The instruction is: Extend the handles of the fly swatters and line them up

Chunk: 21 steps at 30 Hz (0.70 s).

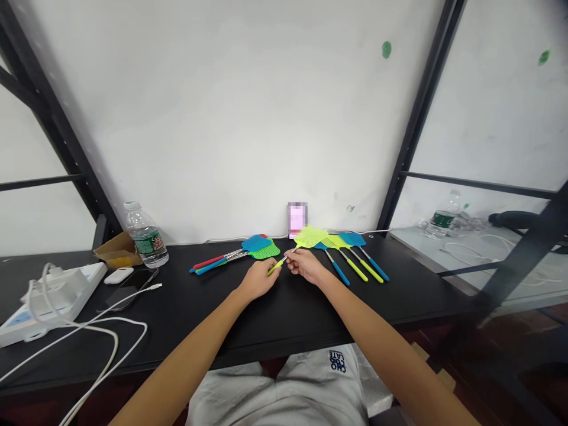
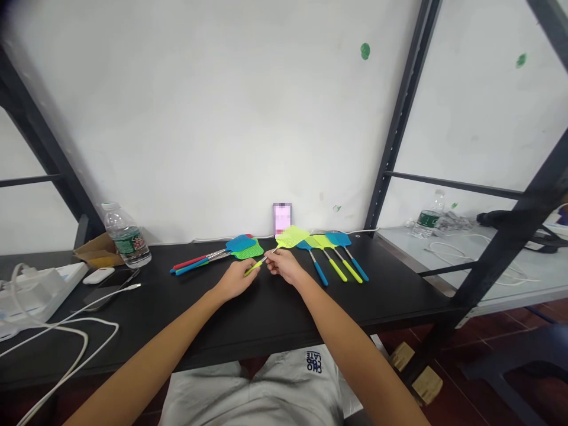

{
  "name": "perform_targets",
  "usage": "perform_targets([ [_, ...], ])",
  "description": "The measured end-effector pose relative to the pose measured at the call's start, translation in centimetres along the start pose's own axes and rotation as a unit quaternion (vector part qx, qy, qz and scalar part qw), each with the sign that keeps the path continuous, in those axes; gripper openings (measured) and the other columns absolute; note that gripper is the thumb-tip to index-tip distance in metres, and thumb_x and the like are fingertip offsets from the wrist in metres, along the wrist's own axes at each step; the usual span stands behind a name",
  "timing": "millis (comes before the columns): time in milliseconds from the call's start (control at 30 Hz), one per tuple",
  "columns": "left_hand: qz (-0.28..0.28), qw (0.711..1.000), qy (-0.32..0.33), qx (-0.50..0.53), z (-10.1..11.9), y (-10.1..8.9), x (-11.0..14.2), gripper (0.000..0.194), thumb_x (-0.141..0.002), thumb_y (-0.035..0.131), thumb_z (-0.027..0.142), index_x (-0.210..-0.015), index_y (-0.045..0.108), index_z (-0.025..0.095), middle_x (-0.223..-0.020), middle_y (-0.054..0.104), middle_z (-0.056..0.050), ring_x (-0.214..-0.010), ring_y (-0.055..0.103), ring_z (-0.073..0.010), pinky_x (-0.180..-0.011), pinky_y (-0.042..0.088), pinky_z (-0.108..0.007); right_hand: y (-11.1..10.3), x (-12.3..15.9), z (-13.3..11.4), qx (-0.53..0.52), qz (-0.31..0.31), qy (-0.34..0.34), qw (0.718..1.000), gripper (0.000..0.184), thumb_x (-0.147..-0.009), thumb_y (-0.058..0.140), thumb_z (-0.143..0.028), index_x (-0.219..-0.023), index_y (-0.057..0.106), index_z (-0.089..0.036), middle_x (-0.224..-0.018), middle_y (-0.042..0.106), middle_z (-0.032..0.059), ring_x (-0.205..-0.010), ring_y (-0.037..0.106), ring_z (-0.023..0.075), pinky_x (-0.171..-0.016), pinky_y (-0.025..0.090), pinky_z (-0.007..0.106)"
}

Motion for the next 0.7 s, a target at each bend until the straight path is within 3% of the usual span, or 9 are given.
perform_targets([
  [100,-0.033,0.998,0.027,0.047,1.2,0.4,0.3,0.032,-0.090,0.045,0.045,-0.079,0.059,0.018,-0.059,0.054,0.002,-0.053,0.046,-0.0106,-0.053,0.030,-0.023,-0.2,-0.2,-0.5,0.019,0.014,-0.030,0.999,0.040,-0.069,0.072,-0.052,-0.076,0.056,-0.016,-0.060,0.049,-0.0033,-0.049,0.044,0.0078,-0.043,0.027,0.021],
  [167,-0.053,0.995,0.043,0.076,2.0,0.4,0.4,0.037,-0.091,0.042,0.047,-0.082,0.061,0.017,-0.060,0.057,0.001,-0.053,0.049,-0.0109,-0.054,0.033,-0.022,-1.6,-0.3,-1.5,0.064,0.064,-0.062,0.994,0.041,-0.075,0.063,-0.057,-0.071,0.052,-0.018,-0.057,0.045,-0.0042,-0.048,0.042,0.0088,-0.043,0.025,0.022],
  [233,-0.039,0.996,0.041,0.072,2.0,-0.3,0.3,0.039,-0.092,0.040,0.048,-0.081,0.062,0.017,-0.062,0.060,0.000,-0.055,0.051,-0.0116,-0.055,0.034,-0.023,-3.8,-0.1,-3.3,0.161,0.130,-0.107,0.973,0.040,-0.081,0.054,-0.057,-0.067,0.047,-0.020,-0.056,0.045,-0.0033,-0.049,0.043,0.0107,-0.045,0.026,0.023],
  [300,0.003,0.999,0.026,0.030,1.2,-1.5,0.0,0.037,-0.091,0.041,0.046,-0.077,0.062,0.018,-0.063,0.061,-0.001,-0.057,0.052,-0.0127,-0.056,0.033,-0.024,-6.2,0.5,-5.7,0.299,0.198,-0.164,0.919,0.039,-0.085,0.048,-0.053,-0.064,0.044,-0.020,-0.058,0.050,-0.0011,-0.054,0.046,0.0125,-0.050,0.030,0.025],
  [367,0.043,0.999,0.006,-0.030,-0.2,-3.0,-0.3,0.035,-0.090,0.042,0.043,-0.072,0.060,0.019,-0.062,0.060,-0.001,-0.058,0.052,-0.0140,-0.056,0.032,-0.025,-8.6,1.3,-7.8,0.424,0.251,-0.202,0.846,0.040,-0.087,0.045,-0.051,-0.061,0.042,-0.020,-0.060,0.053,0.0006,-0.059,0.047,0.0142,-0.055,0.031,0.026],
  [433,0.075,0.993,-0.026,-0.084,-2.2,-4.5,-0.4,0.031,-0.089,0.043,0.040,-0.072,0.059,0.020,-0.065,0.061,-0.002,-0.061,0.054,-0.0160,-0.057,0.031,-0.026,-11.2,1.9,-9.1,0.504,0.272,-0.195,0.796,0.042,-0.089,0.041,-0.050,-0.061,0.043,-0.019,-0.061,0.053,0.0015,-0.060,0.047,0.0149,-0.057,0.030,0.027],
  [567,0.104,0.979,-0.087,-0.150,-6.8,-6.8,-0.2,0.023,-0.086,0.046,0.037,-0.074,0.058,0.021,-0.071,0.063,-0.003,-0.071,0.057,-0.0188,-0.060,0.034,-0.027,-16.6,3.2,-10.8,0.620,0.311,-0.123,0.709,0.042,-0.090,0.041,-0.048,-0.063,0.051,-0.018,-0.066,0.059,0.0055,-0.067,0.052,0.0178,-0.060,0.033,0.027],
  [700,0.080,0.979,-0.080,-0.168,-9.9,-7.5,0.4,0.024,-0.083,0.050,0.042,-0.076,0.057,0.021,-0.078,0.062,-0.004,-0.079,0.057,-0.0205,-0.067,0.040,-0.029,-21.3,4.7,-12.8,0.682,0.353,-0.007,0.640,0.044,-0.091,0.040,-0.050,-0.078,0.065,-0.016,-0.086,0.066,0.0137,-0.084,0.061,0.0242,-0.067,0.040,0.029],
])
Point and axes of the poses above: each hand's wrist, its own x-axis away from the middle knuckle, its own y-axis out of the palm, z = x × y, the point moved 7 cm from there along -x, towards the middle knuckle
